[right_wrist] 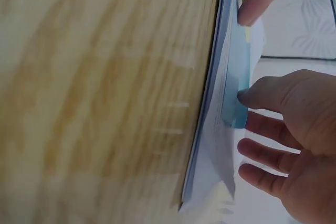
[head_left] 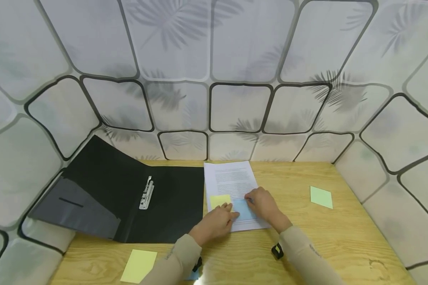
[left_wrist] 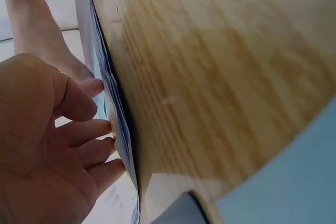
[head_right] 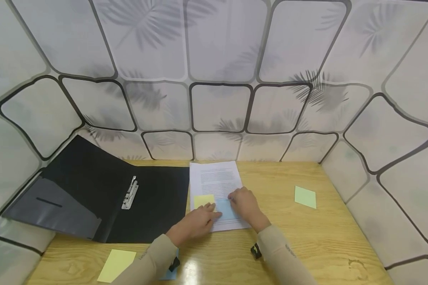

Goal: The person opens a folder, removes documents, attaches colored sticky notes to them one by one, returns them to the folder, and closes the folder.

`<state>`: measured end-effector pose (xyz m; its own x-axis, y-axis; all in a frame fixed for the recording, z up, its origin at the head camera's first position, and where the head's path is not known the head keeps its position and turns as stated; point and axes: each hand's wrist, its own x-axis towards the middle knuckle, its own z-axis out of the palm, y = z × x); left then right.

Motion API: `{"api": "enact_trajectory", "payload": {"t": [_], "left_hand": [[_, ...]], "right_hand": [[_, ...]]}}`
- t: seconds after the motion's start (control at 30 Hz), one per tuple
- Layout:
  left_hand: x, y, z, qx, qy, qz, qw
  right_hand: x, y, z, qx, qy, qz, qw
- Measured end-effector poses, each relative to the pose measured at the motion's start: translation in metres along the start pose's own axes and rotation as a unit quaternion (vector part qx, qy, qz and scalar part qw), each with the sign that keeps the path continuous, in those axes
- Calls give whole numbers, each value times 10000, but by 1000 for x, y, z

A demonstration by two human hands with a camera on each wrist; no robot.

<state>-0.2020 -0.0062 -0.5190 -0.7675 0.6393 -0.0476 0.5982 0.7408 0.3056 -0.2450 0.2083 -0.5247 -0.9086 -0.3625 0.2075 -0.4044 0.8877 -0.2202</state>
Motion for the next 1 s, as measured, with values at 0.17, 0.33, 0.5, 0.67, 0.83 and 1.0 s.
{"api": "enact_trajectory", "payload": {"t": [0.17, 0.33, 0.5, 0.67, 0.83, 1.0], "left_hand": [[0, -1, 0, 120, -45, 23, 9999], [0, -3, -1, 266, -53, 150, 9995], [-1, -5, -6, 311, -133, 163, 9993], [0, -7, -8, 240, -156, 100, 9995], [0, -8, -6, 8, -170, 81, 9998], [0, -9, -5, -199, -251, 58, 9995]], "right_hand": [[-11, -5, 0, -691, 95, -579, 9959], [-22, -11, 0, -699, -97, -906, 9934], [-26, -13, 2, -707, -416, -804, 9934], [-29, -11, -1, -795, -655, -589, 9929], [-36, 0, -8, -774, -985, -126, 9920], [-45, 12, -13, -798, -933, 171, 9923]]}}
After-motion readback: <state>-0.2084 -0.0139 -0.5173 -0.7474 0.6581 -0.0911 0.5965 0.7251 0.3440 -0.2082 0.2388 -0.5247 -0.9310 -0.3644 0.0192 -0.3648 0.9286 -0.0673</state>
